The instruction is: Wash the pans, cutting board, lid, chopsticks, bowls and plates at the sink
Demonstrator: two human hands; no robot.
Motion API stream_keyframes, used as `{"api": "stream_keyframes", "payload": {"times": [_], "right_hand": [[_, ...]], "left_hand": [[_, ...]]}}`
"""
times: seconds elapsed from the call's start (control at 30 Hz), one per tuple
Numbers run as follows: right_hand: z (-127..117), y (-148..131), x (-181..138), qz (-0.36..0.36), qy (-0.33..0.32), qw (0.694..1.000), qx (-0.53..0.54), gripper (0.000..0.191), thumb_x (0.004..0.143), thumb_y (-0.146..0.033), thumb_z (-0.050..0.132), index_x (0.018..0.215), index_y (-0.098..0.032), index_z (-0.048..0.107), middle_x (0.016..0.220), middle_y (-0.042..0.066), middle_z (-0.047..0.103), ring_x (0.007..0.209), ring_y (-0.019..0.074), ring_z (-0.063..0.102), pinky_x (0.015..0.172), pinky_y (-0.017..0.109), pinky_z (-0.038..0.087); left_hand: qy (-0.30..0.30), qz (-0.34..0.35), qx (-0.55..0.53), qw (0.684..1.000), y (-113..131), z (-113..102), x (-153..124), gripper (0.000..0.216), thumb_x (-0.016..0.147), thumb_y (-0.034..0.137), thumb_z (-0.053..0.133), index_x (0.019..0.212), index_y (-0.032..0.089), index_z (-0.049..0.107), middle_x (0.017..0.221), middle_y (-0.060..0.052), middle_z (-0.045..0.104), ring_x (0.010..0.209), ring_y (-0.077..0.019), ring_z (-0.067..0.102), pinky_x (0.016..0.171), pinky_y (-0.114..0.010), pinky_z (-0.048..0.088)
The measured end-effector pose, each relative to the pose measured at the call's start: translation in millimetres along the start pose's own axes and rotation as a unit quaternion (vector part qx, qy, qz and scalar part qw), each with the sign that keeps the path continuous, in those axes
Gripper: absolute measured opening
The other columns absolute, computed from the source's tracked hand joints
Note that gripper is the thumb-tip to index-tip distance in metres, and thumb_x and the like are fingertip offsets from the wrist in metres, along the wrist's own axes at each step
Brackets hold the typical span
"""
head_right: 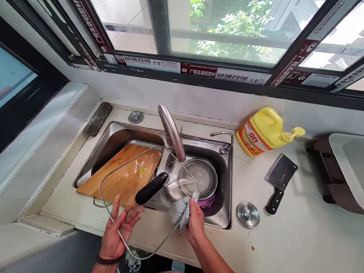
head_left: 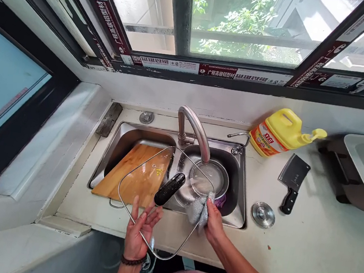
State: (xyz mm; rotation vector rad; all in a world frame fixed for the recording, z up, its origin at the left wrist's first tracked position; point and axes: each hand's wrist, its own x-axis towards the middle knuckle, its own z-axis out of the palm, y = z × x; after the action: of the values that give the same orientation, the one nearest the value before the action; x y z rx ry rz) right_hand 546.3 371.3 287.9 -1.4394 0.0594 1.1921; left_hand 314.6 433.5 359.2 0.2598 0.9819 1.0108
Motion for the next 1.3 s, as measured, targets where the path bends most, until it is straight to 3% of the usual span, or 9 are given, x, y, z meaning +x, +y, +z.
{"api": "stream_keyframes", "payload": {"times": [0.1, 0.23, 0.33, 0.4, 0.5, 0.6, 0.8, 1.07, 1.3], "right_hand": [[14.1, 11.5, 1.7, -0.001, 0.030, 0.999, 0.033, 0.059, 0.065, -0.081, 0.074, 0.087, -0.026, 0.063, 0.071, 0.004, 0.075, 0.075, 0.0263, 0.074, 0.055, 0.033, 0.056], [7.4, -7.8, 19.6, 0.011, 0.000, 1.000, 0.013, 0.058, 0.058, -0.075, 0.083, 0.078, -0.025, 0.061, 0.066, 0.002, 0.073, 0.064, 0.0221, 0.070, 0.053, 0.029, 0.054], [-5.2, -33.8, 37.5, 0.006, -0.042, 0.999, -0.002, 0.056, 0.058, -0.072, 0.085, 0.075, -0.024, 0.060, 0.061, -0.001, 0.070, 0.054, 0.0164, 0.063, 0.049, 0.025, 0.049], [-13.4, -52.6, 49.9, -0.001, -0.069, 0.998, -0.012, 0.056, 0.059, -0.071, 0.085, 0.075, -0.024, 0.061, 0.059, -0.003, 0.068, 0.050, 0.0138, 0.059, 0.047, 0.024, 0.046], [-23.6, -80.0, 67.0, -0.005, -0.099, 0.994, -0.041, 0.054, 0.060, -0.068, 0.086, 0.075, -0.022, 0.063, 0.058, -0.003, 0.066, 0.048, 0.0132, 0.058, 0.048, 0.024, 0.045], [-26.9, -101.1, 78.4, -0.005, -0.124, 0.989, -0.077, 0.051, 0.061, -0.066, 0.086, 0.073, -0.022, 0.064, 0.058, -0.001, 0.067, 0.049, 0.0143, 0.058, 0.049, 0.025, 0.044], [-13.8, -102.6, 73.7, 0.010, -0.144, 0.984, -0.102, 0.047, 0.066, -0.063, 0.085, 0.077, -0.021, 0.069, 0.062, 0.001, 0.071, 0.049, 0.0150, 0.059, 0.048, 0.025, 0.044], [-56.4, -48.4, 47.9, 0.072, -0.153, 0.974, -0.148, 0.044, 0.070, -0.062, 0.082, 0.072, -0.019, 0.069, 0.059, -0.001, 0.068, 0.047, 0.0123, 0.054, 0.047, 0.023, 0.038], [-76.6, -69.3, 93.6, -0.023, 0.029, 0.982, -0.185, 0.040, 0.060, -0.054, 0.090, 0.075, -0.021, 0.072, 0.072, 0.001, 0.075, 0.074, 0.0207, 0.069, 0.067, 0.028, 0.053]], "left_hand": [[0.013, -0.016, 0.004, 1.000, -22.0, 5.1, -13.9, 0.088, 0.088, 0.024, 0.074, 0.159, 0.047, 0.028, 0.127, -0.004, 0.075, 0.116, -0.0247, 0.071, 0.109, -0.045, 0.050], [-0.035, -0.037, 0.040, 0.998, -26.3, 5.3, -29.9, 0.089, 0.085, 0.020, 0.073, 0.160, 0.040, 0.031, 0.132, -0.009, 0.072, 0.125, -0.0288, 0.066, 0.117, -0.053, 0.041], [-0.102, -0.029, 0.047, 0.993, -7.4, -4.1, -32.2, 0.077, 0.084, 0.029, 0.074, 0.155, 0.035, 0.044, 0.137, -0.013, 0.069, 0.131, -0.0337, 0.061, 0.119, -0.059, 0.035], [-0.148, -0.022, 0.026, 0.988, 12.6, -12.8, -28.7, 0.070, 0.083, 0.049, 0.073, 0.148, 0.028, 0.056, 0.143, -0.016, 0.064, 0.136, -0.0378, 0.055, 0.119, -0.059, 0.034], [-0.220, -0.061, 0.011, 0.974, 43.0, -19.3, -17.1, 0.095, 0.069, 0.083, 0.065, 0.139, 0.019, 0.064, 0.141, -0.022, 0.064, 0.131, -0.0453, 0.058, 0.108, -0.058, 0.046], [-0.262, -0.146, 0.079, 0.951, 56.8, -10.9, -2.5, 0.100, 0.067, 0.081, 0.071, 0.147, 0.022, 0.055, 0.130, -0.024, 0.070, 0.115, -0.0462, 0.068, 0.092, -0.058, 0.053], [-0.223, -0.174, 0.109, 0.953, 29.0, -1.9, 4.0, 0.068, 0.094, 0.030, 0.065, 0.157, 0.034, 0.039, 0.128, -0.017, 0.073, 0.109, -0.0364, 0.074, 0.088, -0.051, 0.057], [-0.099, -0.130, 0.063, 0.985, 14.1, -43.5, -10.0, 0.075, 0.093, 0.030, 0.065, 0.159, 0.041, 0.032, 0.137, -0.013, 0.069, 0.112, -0.0337, 0.073, 0.092, -0.049, 0.059], [-0.091, -0.115, 0.071, 0.987, 33.1, -36.3, -8.2, 0.079, 0.094, 0.028, 0.064, 0.160, 0.045, 0.025, 0.139, -0.011, 0.068, 0.117, -0.0315, 0.070, 0.100, -0.051, 0.055]]}}
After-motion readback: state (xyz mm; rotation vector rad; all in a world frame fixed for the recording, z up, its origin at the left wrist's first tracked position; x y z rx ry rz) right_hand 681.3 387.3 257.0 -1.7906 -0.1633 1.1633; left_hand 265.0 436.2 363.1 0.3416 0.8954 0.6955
